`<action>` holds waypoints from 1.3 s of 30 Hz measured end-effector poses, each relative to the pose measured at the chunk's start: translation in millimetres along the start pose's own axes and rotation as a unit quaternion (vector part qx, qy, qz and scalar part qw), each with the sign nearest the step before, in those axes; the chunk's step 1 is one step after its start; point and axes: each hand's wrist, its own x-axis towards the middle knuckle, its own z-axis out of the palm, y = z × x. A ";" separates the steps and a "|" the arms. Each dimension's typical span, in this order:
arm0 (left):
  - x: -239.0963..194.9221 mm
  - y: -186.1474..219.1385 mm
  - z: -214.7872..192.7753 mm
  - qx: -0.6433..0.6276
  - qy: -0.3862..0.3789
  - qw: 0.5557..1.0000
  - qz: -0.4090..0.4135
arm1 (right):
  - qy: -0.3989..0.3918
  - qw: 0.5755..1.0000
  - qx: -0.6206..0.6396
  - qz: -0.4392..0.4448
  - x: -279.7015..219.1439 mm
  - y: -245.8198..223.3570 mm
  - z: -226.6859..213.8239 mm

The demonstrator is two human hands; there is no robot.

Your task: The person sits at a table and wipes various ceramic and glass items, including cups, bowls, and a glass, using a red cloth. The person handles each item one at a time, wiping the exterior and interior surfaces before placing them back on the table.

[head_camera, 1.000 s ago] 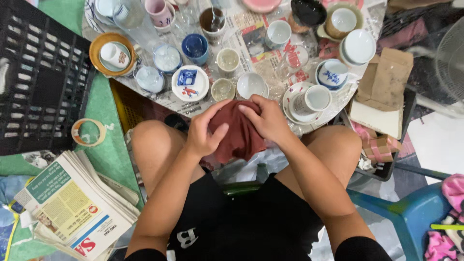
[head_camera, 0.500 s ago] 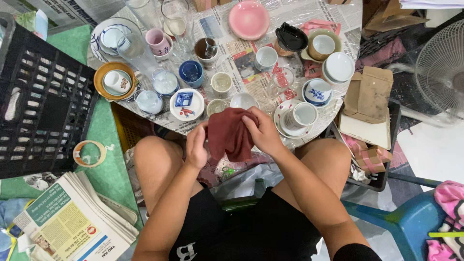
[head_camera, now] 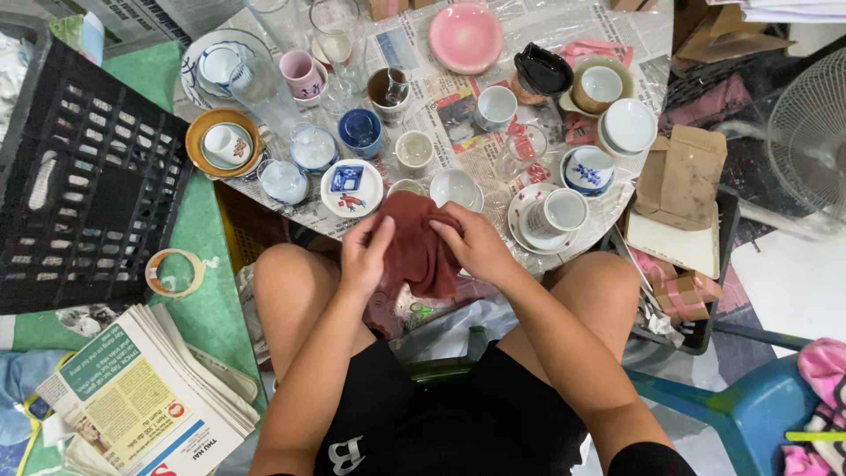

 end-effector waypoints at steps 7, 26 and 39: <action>10.8 2.3 -13.4 -0.086 0.026 0.995 -0.042 | 0.032 0.999 -0.015 -0.027 2.3 -6.3 -11.3; -14.0 56.8 14.8 0.240 -0.007 0.964 0.118 | 0.022 0.998 0.045 -0.033 -7.9 -9.5 5.1; -16.7 58.6 27.5 0.231 0.000 0.962 0.144 | 0.055 0.991 -0.118 -0.009 -2.9 -5.5 -2.2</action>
